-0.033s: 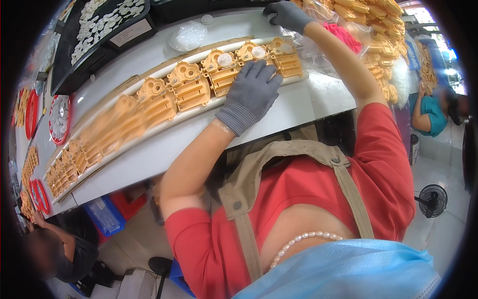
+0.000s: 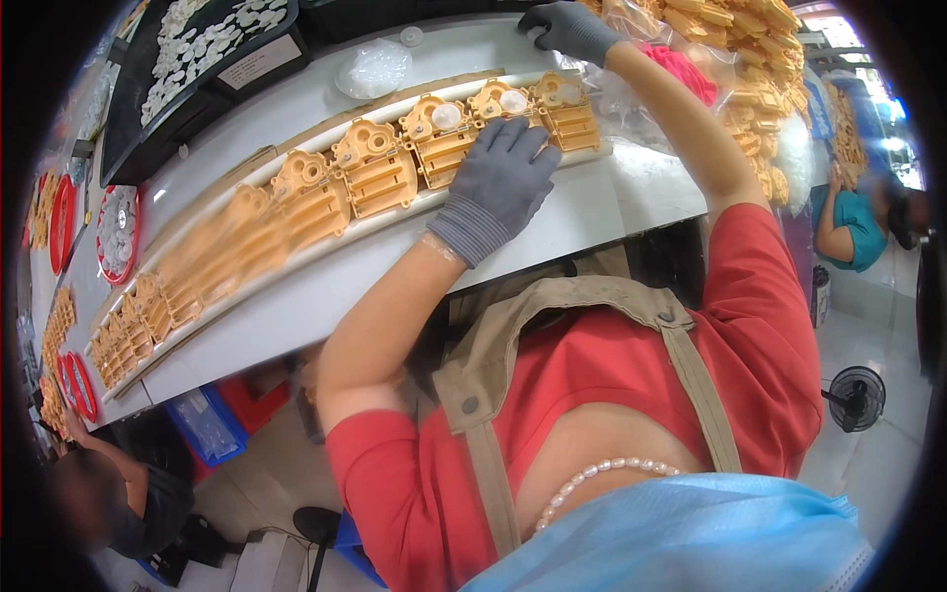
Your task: Inspecting and assembling small gold-colored plastic components and white gear-like parts at a workbench.
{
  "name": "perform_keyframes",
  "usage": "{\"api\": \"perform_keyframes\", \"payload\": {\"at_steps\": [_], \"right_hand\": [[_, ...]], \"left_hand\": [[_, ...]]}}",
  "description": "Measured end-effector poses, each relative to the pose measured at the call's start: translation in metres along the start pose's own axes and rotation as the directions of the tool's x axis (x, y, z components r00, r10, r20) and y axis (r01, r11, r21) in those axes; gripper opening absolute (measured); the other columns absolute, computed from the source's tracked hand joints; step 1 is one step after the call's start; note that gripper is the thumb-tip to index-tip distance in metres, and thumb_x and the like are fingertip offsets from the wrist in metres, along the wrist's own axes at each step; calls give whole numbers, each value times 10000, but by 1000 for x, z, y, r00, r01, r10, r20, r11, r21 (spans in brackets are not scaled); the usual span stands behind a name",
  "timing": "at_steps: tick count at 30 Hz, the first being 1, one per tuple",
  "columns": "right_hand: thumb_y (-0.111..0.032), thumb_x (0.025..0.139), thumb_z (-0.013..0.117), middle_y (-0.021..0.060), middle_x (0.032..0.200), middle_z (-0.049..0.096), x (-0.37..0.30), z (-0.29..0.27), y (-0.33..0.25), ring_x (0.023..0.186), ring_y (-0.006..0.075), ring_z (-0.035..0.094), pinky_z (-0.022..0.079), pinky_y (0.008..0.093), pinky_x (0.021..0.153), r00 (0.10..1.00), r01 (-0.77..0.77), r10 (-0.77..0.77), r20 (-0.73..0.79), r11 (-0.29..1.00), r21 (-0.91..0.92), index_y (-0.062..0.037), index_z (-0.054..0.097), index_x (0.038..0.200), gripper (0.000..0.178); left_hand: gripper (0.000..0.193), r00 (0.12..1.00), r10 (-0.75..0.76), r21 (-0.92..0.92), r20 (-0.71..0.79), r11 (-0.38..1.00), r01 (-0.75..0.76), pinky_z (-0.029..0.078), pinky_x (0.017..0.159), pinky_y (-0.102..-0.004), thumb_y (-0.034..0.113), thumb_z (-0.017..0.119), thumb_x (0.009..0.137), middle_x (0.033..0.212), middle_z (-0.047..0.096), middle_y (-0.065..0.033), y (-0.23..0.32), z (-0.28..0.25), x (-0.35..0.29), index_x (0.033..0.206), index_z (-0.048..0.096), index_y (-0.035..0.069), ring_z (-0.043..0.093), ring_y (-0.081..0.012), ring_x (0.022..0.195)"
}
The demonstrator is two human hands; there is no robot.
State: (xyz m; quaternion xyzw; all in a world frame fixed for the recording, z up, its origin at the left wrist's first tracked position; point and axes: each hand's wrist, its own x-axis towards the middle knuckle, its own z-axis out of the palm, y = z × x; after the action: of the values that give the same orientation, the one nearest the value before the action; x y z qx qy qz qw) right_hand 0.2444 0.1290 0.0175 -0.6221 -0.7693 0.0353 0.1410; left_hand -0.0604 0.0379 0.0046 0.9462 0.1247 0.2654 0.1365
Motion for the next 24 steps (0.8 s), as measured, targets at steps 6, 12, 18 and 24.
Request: {"api": "perform_keyframes", "payload": {"at_steps": [6,12,18,24], "right_hand": [[-158,804,734,166,893,728,10,-24,-71,816,240,704,537,351,758,951,302,-294,-90,838,454,-16,721,1015,255],[-167,862,694,177,908,725,35,-28,-161,793,271,697,537,380,763,957,46,-152,248,921,388,-13,718,995,205],[-188,895,640,191,854,681,63,-24,-184,823,374,679,535,439,738,963,261,-264,61,964,55,-25,682,914,170],[-176,896,612,171,896,669,69,-14,-181,845,369,687,541,457,702,956,213,-144,255,940,-268,-61,673,930,134]], "left_hand": [[407,1000,-26,53,5,998,26,397,1089,-467,251,709,830,1259,601,-120,0,1,-3,1197,621,97,529,-332,1243],[393,999,-40,85,25,996,37,375,1118,-471,273,677,858,1285,594,-114,0,4,-2,1210,624,106,515,-318,1281],[381,998,-48,66,50,997,45,354,1138,-470,265,671,864,1312,575,-100,3,3,1,1210,628,111,493,-301,1312],[375,997,-63,86,54,995,58,357,1141,-468,259,675,858,1301,582,-99,4,1,0,1201,635,112,502,-293,1305]]}}
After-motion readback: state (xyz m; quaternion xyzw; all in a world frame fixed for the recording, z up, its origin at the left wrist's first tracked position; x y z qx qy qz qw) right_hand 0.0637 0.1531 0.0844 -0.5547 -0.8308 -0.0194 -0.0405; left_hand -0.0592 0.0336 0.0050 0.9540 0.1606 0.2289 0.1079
